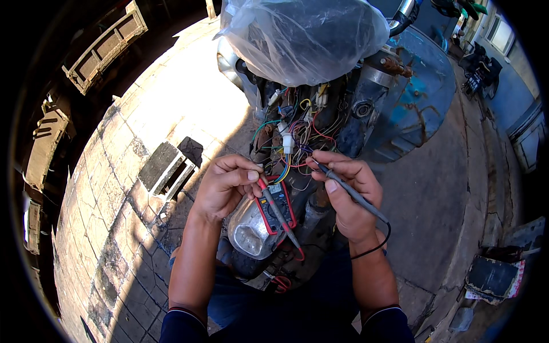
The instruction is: The person uses a multimeter to test the electrical continuity of various wires in a motorcycle's exposed wiring harness. They systematically probe different colored wires and connectors with the multimeter probes. Later, they use a pair of red scissors to cut a wire within the harness.
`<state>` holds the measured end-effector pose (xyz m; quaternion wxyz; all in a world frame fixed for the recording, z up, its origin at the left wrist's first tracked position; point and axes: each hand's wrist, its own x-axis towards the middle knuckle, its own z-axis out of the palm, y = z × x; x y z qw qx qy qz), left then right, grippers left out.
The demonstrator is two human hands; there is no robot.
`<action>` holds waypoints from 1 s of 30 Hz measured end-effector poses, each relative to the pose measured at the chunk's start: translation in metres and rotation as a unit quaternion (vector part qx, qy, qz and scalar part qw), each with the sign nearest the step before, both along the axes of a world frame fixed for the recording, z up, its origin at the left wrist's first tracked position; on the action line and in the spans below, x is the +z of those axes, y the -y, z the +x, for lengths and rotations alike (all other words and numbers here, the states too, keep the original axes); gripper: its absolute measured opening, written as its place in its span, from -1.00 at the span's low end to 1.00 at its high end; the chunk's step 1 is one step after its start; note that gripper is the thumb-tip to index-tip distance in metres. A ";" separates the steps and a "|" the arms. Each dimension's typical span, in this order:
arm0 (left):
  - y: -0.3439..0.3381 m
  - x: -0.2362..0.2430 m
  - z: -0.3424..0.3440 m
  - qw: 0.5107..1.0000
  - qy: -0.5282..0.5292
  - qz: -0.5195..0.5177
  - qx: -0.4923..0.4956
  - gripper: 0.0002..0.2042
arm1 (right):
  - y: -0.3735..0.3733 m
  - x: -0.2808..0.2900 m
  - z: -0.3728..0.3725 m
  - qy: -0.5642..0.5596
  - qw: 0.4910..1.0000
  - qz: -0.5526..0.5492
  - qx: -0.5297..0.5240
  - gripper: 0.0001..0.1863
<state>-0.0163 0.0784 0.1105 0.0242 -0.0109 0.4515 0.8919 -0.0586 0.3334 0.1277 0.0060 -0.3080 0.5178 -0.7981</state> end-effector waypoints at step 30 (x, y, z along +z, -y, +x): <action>-0.003 0.001 0.001 1.000 0.001 0.007 0.004 -0.87 | -0.025 -0.012 0.017 0.019 0.999 0.016 -0.026 -0.65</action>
